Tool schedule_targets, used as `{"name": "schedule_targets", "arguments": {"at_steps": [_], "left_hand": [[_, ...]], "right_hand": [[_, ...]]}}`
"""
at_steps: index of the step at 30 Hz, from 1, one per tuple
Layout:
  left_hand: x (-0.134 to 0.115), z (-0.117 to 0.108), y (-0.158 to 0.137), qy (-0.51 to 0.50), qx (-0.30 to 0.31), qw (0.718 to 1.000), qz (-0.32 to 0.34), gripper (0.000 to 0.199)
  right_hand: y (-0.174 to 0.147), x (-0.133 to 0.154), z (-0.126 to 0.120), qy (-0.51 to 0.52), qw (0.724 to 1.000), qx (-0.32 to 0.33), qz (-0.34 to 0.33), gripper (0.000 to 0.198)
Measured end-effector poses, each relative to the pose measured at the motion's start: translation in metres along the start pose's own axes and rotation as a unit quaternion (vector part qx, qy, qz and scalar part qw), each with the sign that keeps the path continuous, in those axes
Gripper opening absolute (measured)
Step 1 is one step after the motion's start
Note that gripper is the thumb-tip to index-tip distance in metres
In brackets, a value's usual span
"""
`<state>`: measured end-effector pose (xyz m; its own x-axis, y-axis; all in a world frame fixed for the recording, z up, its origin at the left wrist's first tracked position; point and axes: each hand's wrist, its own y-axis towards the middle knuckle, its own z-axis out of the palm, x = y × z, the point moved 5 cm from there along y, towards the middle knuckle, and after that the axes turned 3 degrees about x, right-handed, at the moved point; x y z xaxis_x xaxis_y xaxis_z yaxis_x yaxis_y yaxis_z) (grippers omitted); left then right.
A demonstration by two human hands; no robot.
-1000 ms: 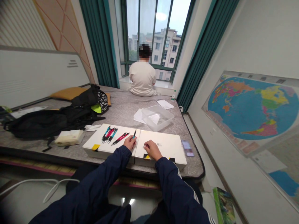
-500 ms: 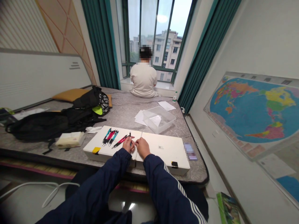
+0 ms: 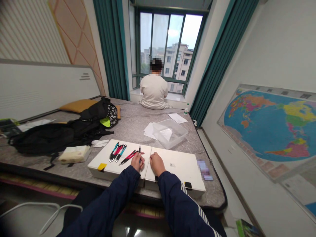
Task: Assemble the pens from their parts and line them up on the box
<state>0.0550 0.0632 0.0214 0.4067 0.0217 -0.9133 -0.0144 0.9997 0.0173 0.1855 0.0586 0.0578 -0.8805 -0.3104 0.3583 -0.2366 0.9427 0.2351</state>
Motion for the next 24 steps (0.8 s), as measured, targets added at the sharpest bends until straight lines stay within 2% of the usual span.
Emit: {"name": "schedule_targets", "arguments": {"at_steps": [4,7,11,16,20,24], "left_hand": [[0.002,0.001,0.001,0.001,0.010,1.000,-0.002,0.050],[0.002,0.001,0.001,0.002,0.014,1.000,-0.003,0.049],[0.003,0.000,0.002,0.010,0.015,1.000,0.000,0.049],[0.006,0.000,0.001,0.029,0.022,0.999,-0.006,0.051],[0.002,0.007,-0.006,0.119,0.052,0.991,0.010,0.052],[-0.006,0.018,-0.014,0.231,0.106,0.965,0.062,0.044]], "right_hand": [[-0.010,-0.018,-0.008,-0.006,0.999,-0.018,0.027,0.013],[-0.013,-0.025,-0.013,0.014,0.999,-0.007,0.046,0.011],[-0.017,-0.029,-0.023,0.040,0.999,0.006,0.025,0.014],[-0.022,-0.043,-0.044,0.086,0.995,-0.047,0.018,0.018],[-0.018,-0.053,-0.055,0.140,0.986,-0.077,0.055,0.021],[-0.016,-0.065,-0.052,0.149,0.980,-0.079,0.101,0.030]]}}
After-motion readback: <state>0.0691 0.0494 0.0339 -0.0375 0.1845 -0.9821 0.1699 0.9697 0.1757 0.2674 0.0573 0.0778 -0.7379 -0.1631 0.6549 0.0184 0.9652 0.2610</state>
